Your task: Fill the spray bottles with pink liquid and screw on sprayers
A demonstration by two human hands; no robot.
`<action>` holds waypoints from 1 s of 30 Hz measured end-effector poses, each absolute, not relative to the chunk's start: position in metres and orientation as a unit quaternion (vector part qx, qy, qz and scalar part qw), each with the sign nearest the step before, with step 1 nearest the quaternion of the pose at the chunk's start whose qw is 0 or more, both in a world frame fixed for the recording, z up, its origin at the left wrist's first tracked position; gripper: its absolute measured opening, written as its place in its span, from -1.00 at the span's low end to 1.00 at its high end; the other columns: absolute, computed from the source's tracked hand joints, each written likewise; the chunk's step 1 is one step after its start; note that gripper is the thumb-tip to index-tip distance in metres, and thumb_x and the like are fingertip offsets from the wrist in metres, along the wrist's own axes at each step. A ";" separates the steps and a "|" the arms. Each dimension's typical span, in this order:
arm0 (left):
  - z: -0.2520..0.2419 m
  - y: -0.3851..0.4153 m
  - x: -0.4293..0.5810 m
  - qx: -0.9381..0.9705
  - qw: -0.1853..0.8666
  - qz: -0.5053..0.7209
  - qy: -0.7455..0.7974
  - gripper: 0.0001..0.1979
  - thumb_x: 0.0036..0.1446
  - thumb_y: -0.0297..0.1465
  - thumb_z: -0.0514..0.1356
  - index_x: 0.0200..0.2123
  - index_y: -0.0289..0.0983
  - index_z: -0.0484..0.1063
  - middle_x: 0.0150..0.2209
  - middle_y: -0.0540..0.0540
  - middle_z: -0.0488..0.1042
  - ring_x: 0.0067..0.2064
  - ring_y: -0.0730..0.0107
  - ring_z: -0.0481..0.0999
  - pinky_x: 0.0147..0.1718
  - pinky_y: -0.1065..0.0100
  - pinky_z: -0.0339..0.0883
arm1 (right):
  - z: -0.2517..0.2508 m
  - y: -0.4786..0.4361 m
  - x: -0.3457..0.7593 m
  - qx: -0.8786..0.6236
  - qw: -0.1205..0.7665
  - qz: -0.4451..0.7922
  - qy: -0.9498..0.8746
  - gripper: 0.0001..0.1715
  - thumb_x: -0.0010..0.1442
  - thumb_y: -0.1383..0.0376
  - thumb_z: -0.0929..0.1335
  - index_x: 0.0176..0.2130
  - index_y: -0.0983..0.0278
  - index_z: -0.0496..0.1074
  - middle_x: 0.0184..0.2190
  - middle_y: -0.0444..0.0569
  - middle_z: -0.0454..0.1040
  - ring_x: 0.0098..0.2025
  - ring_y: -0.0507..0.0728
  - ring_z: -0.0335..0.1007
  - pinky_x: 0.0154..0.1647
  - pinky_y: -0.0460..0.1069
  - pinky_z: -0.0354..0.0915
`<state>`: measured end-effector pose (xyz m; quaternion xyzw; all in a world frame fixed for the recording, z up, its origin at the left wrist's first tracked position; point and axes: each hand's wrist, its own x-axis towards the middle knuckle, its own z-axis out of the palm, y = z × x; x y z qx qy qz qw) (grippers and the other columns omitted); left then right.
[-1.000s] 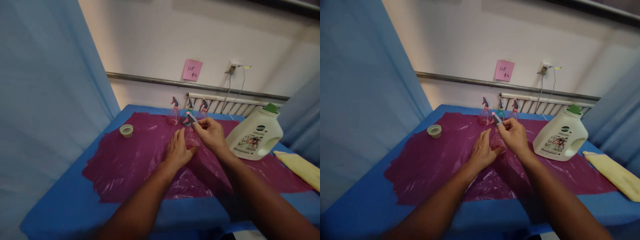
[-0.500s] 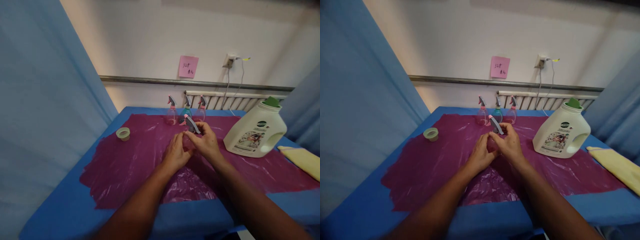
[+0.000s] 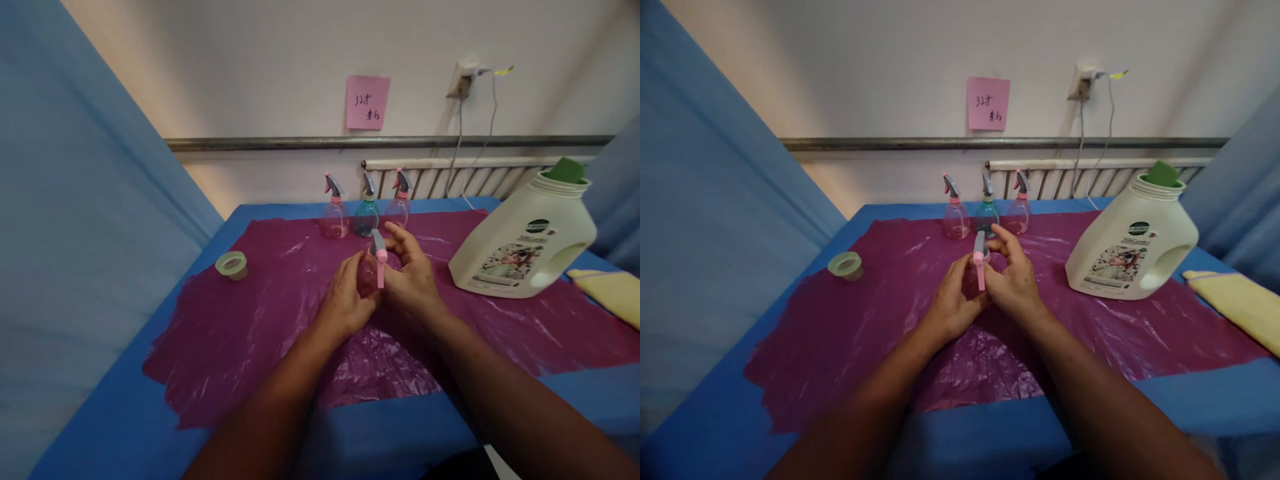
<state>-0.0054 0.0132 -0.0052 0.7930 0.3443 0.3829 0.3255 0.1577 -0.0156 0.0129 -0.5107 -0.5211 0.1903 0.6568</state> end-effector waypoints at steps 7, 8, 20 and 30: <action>-0.002 0.013 -0.007 0.793 0.344 0.382 0.327 -0.21 0.30 -0.29 0.46 0.50 -0.07 0.26 0.44 -0.21 0.44 0.44 -0.05 0.48 0.42 -0.06 0.42 | 0.018 -0.024 0.155 -0.464 0.659 0.266 -0.528 -0.15 0.39 0.06 0.48 0.55 0.01 0.29 0.25 0.11 0.65 0.29 0.36 0.62 0.34 0.41 0.54; -0.003 0.014 -0.007 0.793 0.344 0.382 0.327 -0.20 0.30 -0.27 0.47 0.51 -0.08 0.25 0.45 -0.22 0.43 0.44 -0.07 0.47 0.42 -0.07 0.41 | 0.021 -0.025 0.154 -0.453 0.667 0.271 -0.526 -0.16 0.40 0.08 0.48 0.54 0.00 0.30 0.26 0.11 0.65 0.29 0.35 0.62 0.35 0.40 0.55; -0.012 0.012 -0.004 0.800 0.330 0.371 0.337 -0.11 0.24 -0.35 0.46 0.54 -0.10 0.19 0.48 -0.27 0.36 0.50 -0.11 0.41 0.51 -0.13 0.30 | 0.100 -0.052 0.156 -0.385 0.756 0.052 -0.526 -0.54 0.31 0.21 0.60 0.18 0.05 0.61 0.09 -0.04 0.70 0.12 0.22 0.69 0.21 0.26 0.65; -0.011 0.009 0.000 0.804 0.331 0.342 0.355 -0.06 0.17 -0.17 0.51 0.53 -0.13 0.25 0.49 -0.28 0.38 0.52 -0.21 0.37 0.51 -0.16 0.30 | 0.130 -0.067 0.134 -0.398 0.708 0.033 -0.582 -0.48 0.21 0.33 0.61 0.14 0.06 0.66 0.01 -0.08 0.71 -0.03 0.19 0.69 0.05 0.19 0.66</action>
